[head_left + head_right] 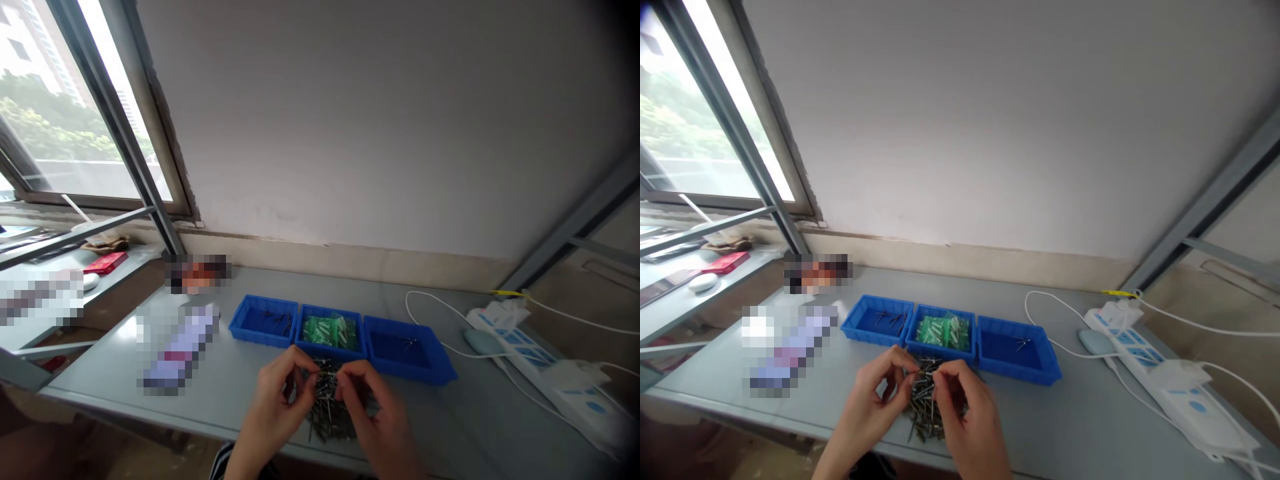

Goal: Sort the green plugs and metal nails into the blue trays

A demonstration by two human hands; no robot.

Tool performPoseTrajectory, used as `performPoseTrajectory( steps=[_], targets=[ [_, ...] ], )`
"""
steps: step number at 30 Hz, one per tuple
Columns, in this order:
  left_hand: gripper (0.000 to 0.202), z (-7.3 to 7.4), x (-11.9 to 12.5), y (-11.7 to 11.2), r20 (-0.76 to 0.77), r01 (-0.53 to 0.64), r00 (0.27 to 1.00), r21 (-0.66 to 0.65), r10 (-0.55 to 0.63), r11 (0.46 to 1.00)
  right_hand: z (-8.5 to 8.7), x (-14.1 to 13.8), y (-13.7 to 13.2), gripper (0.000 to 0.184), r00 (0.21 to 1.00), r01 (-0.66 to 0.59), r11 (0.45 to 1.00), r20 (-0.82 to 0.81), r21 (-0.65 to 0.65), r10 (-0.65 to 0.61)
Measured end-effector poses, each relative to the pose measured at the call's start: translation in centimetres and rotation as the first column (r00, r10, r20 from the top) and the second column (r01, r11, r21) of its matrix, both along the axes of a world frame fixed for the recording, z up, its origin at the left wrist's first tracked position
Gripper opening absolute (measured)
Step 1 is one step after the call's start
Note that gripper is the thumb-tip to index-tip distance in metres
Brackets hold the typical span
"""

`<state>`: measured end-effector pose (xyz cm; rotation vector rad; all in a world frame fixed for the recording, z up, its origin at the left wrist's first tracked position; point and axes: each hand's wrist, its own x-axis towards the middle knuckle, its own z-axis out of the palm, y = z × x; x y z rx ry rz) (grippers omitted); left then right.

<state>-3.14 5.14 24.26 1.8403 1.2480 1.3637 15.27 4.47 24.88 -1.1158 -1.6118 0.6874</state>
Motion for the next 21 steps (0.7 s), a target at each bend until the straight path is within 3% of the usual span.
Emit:
performPoseTrajectory(
  steps=[5,11,21],
  targets=[
    [0.011,0.3,0.1,-0.1,-0.008,0.028,1.000,-0.016,-0.028,0.999,-0.5,0.3,0.2,0.029,1.000,-0.028,0.999,0.001,0.037,0.028],
    [0.010,0.3,0.0,-0.2,-0.012,0.017,1.000,-0.024,-0.017,1.000,-0.3,-0.2,-0.1,0.030,0.999,0.040,0.999,-0.023,-0.003,-0.040],
    [0.011,-0.8,-0.2,0.1,0.053,0.002,0.999,-0.069,0.001,0.998,0.1,-0.7,0.0,0.031,0.999,0.038,0.999,-0.007,0.029,-0.037]
  ],
)
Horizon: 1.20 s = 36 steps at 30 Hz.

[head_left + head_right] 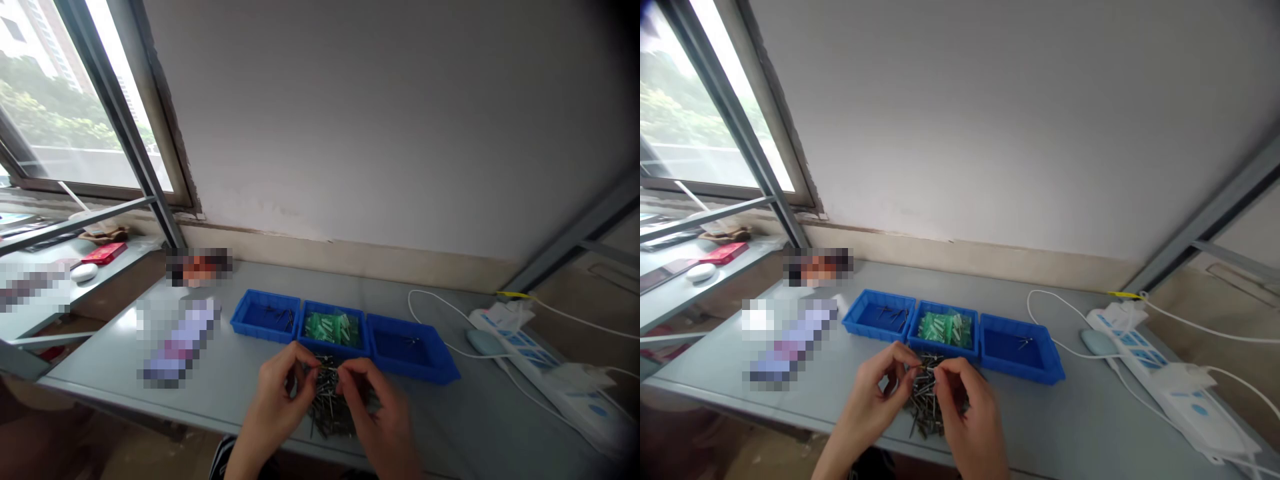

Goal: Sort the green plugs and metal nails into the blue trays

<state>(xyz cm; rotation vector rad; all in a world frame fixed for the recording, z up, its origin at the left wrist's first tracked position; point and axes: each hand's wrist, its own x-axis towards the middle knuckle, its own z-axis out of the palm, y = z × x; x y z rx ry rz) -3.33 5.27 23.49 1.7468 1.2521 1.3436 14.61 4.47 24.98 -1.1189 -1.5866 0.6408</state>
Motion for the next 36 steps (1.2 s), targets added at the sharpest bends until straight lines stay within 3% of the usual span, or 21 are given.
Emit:
performPoseTrajectory(
  steps=[14,21,31,36],
  targets=[
    [0.012,-0.6,-0.8,0.2,0.011,0.042,0.999,-0.031,-0.042,0.999,-0.4,-0.3,0.8,0.024,1.000,0.005,0.997,0.021,0.075,-0.007],
    [0.018,-0.2,-0.2,0.4,0.043,0.083,0.996,-0.024,-0.082,0.996,-0.5,0.1,0.7,0.026,1.000,0.002,1.000,-0.007,0.012,-0.002],
    [0.022,-0.2,-0.1,0.5,0.113,0.118,0.987,-0.021,-0.115,0.993,-0.6,0.6,1.2,0.026,0.998,-0.047,0.997,-0.029,0.058,0.049],
    [0.026,-0.9,-0.2,0.1,0.138,0.121,0.985,-0.084,-0.109,0.989,-1.1,0.3,0.6,0.028,0.999,-0.049,0.999,-0.023,0.007,0.049]
  ],
)
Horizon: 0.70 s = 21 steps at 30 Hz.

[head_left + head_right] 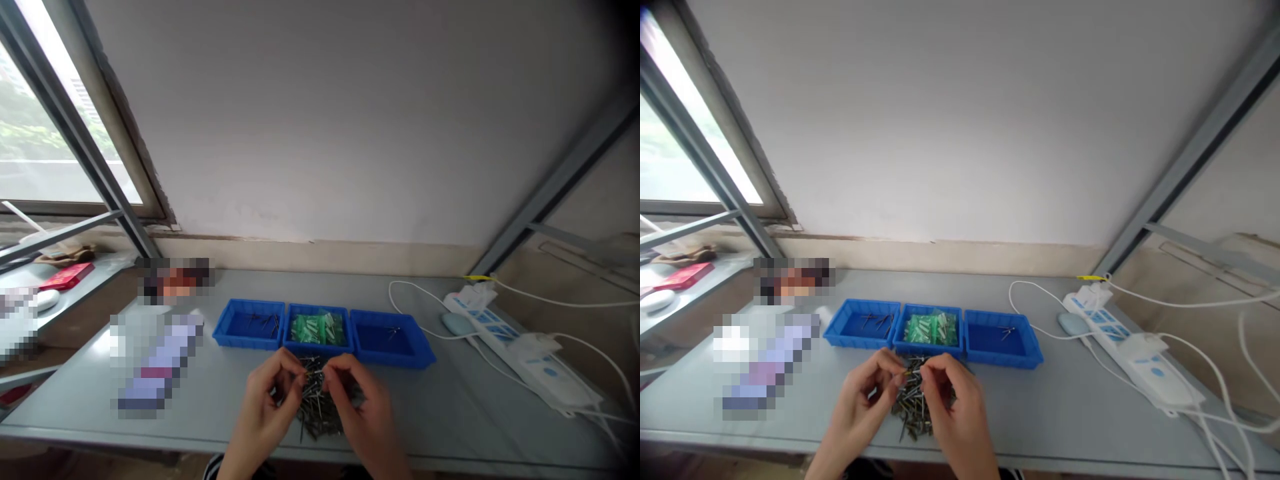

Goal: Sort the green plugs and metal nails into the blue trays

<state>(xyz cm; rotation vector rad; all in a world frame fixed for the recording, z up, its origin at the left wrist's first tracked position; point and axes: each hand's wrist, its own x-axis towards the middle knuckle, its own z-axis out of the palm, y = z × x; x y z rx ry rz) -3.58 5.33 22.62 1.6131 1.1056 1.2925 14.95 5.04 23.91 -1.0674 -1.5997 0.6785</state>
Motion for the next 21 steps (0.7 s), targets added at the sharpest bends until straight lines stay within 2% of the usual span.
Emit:
performPoseTrajectory(
  steps=[3,10,16,21],
  targets=[
    [0.028,-0.13,-0.01,-0.11,0.008,-0.009,1.000,-0.007,0.009,1.000,-0.23,-0.21,-0.17,0.029,1.000,0.008,1.000,-0.006,-0.018,-0.008],
    [0.032,0.65,0.77,0.40,0.068,-0.024,0.997,0.023,0.022,0.999,0.35,0.07,0.02,0.029,1.000,-0.010,1.000,-0.003,0.019,0.010],
    [0.029,0.05,0.90,0.00,-0.037,-0.016,0.999,-0.039,0.014,0.999,-0.08,0.64,-0.07,0.028,1.000,0.006,1.000,0.022,0.002,-0.006],
    [0.030,0.77,0.86,-0.14,0.018,-0.065,0.998,-0.003,0.065,0.998,0.49,-0.15,-0.18,0.029,0.996,0.058,0.998,-0.065,-0.004,-0.058]
  ],
)
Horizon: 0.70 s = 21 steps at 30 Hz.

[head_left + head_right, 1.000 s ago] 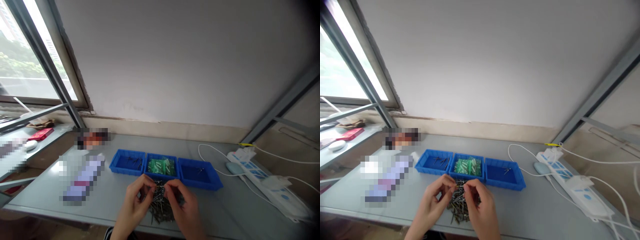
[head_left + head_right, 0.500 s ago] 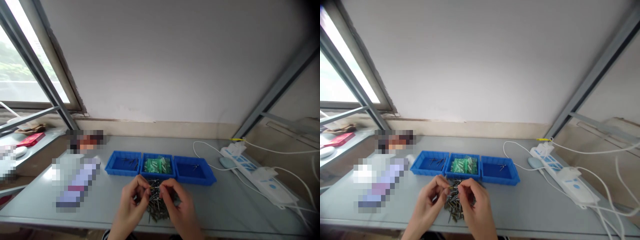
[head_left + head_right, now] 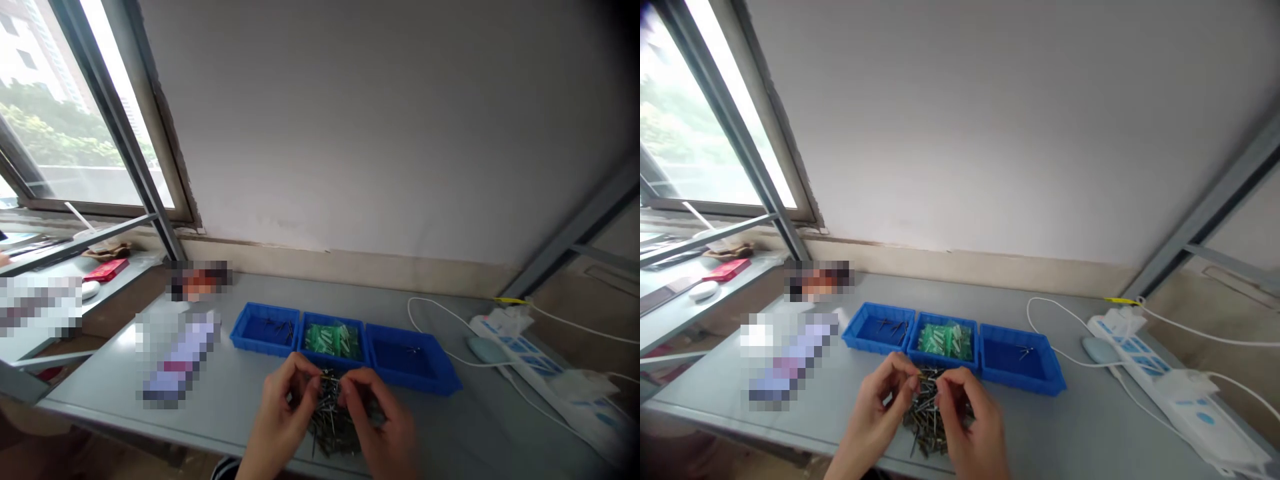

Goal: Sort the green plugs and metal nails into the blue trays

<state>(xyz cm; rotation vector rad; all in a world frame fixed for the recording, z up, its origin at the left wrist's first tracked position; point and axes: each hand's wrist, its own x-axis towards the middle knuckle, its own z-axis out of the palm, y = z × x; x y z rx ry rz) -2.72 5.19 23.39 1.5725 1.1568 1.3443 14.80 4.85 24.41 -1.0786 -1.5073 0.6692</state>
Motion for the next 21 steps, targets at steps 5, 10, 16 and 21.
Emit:
performPoseTrajectory(
  steps=[5,10,16,21],
  targets=[
    [0.030,0.0,-0.3,-0.2,0.020,-0.043,0.999,-0.002,0.043,0.999,0.2,-0.6,-0.3,0.031,0.999,-0.036,0.999,-0.016,0.000,0.036],
    [0.031,-0.5,-0.7,0.1,0.032,-0.100,0.995,0.021,0.099,0.995,0.1,-0.8,-0.3,0.032,0.996,-0.080,0.996,0.040,-0.029,0.081],
    [0.040,-1.2,-0.3,0.5,0.050,-0.102,0.993,-0.039,0.103,0.994,-0.5,-1.3,0.3,0.039,1.000,0.003,1.000,0.021,0.009,-0.004],
    [0.039,-1.0,-0.1,0.4,0.050,-0.056,0.997,-0.050,0.059,0.997,-0.3,-0.8,0.3,0.039,0.999,0.029,0.999,0.018,-0.020,-0.029]
  ],
)
